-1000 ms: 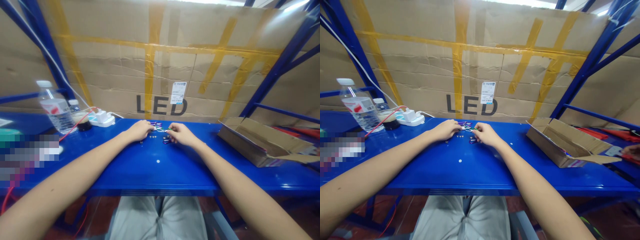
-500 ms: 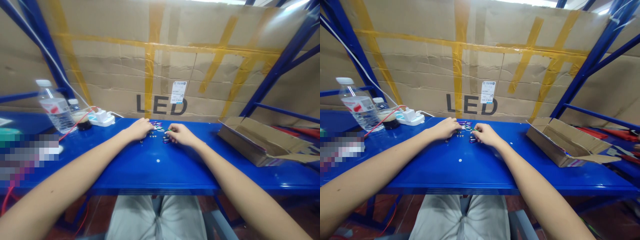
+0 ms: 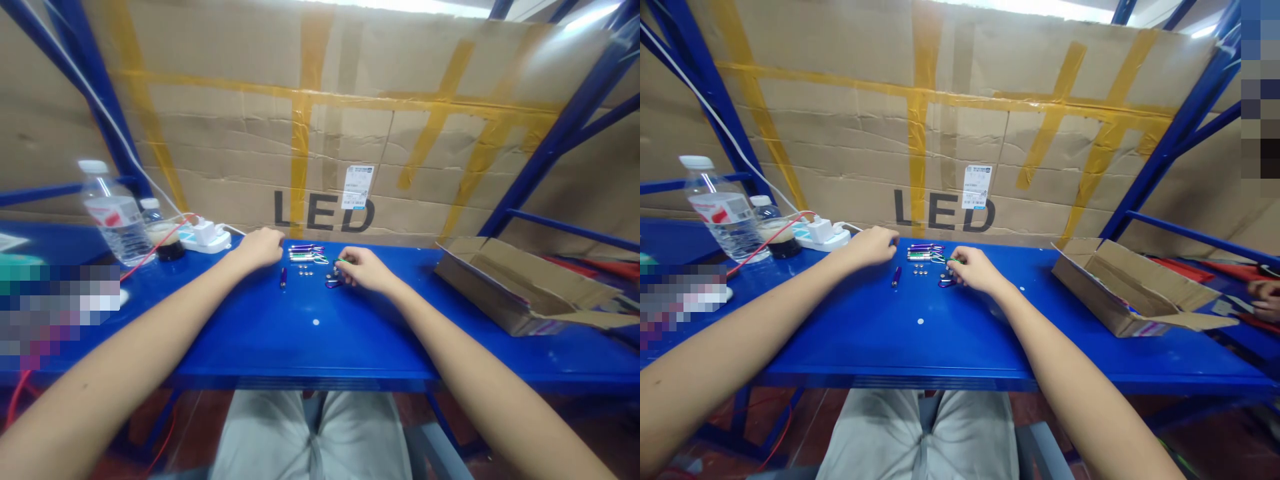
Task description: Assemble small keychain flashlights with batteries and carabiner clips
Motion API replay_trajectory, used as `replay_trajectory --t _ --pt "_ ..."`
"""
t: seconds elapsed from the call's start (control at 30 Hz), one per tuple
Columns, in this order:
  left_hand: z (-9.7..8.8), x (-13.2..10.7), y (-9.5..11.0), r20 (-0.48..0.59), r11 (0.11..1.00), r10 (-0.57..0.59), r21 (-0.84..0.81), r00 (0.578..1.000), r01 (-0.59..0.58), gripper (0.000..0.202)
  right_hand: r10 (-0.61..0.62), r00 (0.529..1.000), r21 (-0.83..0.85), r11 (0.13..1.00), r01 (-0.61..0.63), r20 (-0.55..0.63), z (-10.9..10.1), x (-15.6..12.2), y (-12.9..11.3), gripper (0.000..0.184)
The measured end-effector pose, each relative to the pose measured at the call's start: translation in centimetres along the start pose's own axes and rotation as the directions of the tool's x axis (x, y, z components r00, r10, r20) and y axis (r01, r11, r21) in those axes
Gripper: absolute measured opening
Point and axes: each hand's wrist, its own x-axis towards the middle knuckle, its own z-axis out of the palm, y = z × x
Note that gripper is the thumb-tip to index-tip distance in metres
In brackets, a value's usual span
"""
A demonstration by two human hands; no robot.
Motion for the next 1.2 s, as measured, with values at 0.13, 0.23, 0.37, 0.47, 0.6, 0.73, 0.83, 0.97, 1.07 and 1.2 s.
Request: replay_trajectory --t 0.13,0.23,0.37,0.47,0.6,0.73,0.83,0.97,1.07,1.2 --pt "-0.6 0.0 0.0 0.337 0.981 -0.150 -0.065 0.929 0.182 0.004 0.004 1.000 -0.005 1.000 -0.004 0.002 -0.1 0.0 -0.1 0.015" --pt "-1.1 -0.2 1.2 0.557 0.942 -0.199 -0.119 0.807 0.314 0.005 0.013 1.000 -0.005 1.000 -0.013 0.005 -0.1 0.0 -0.1 0.015" --pt "-1.3 -0.4 2.3 0.605 0.875 -0.259 -0.183 0.753 0.447 0.006 0.009 1.000 0.004 1.000 -0.009 0.008 -0.1 0.0 -0.2 0.016" --pt "-1.1 -0.4 2.2 0.527 0.883 -0.286 -0.179 0.801 0.433 0.008 0.009 1.000 0.041 0.999 -0.010 0.012 -0.1 0.1 -0.2 0.017" --pt "-0.5 -0.5 2.8 0.113 0.944 -0.190 -0.252 0.975 0.214 0.007 0.004 0.999 0.191 0.981 -0.012 0.043 0.0 0.0 -0.4 0.024" --pt "0.7 -0.9 5.8 0.036 0.661 0.038 -0.750 0.999 0.002 0.022 -0.017 0.997 0.395 0.918 -0.016 0.079 0.4 0.0 -0.6 0.033" --pt "1.4 -1.4 7.9 0.029 0.423 0.100 -0.906 0.995 -0.016 0.029 -0.032 0.995 0.482 0.876 -0.016 0.092 0.7 0.1 -0.5 0.039" --pt "1.4 -1.6 8.7 -0.007 0.369 0.043 -0.929 0.999 -0.022 0.023 -0.045 0.991 0.515 0.857 -0.026 0.125 0.7 0.1 -0.4 0.040" --pt "1.1 -1.5 8.3 0.020 0.365 0.028 -0.931 0.999 0.008 0.015 -0.045 0.989 0.491 0.870 -0.030 0.141 0.7 0.1 -0.5 0.037" --pt "1.0 -1.4 7.9 0.067 0.343 0.010 -0.937 0.998 0.060 0.013 -0.062 0.992 0.324 0.946 0.023 0.112 0.7 -0.2 -0.8 0.029"
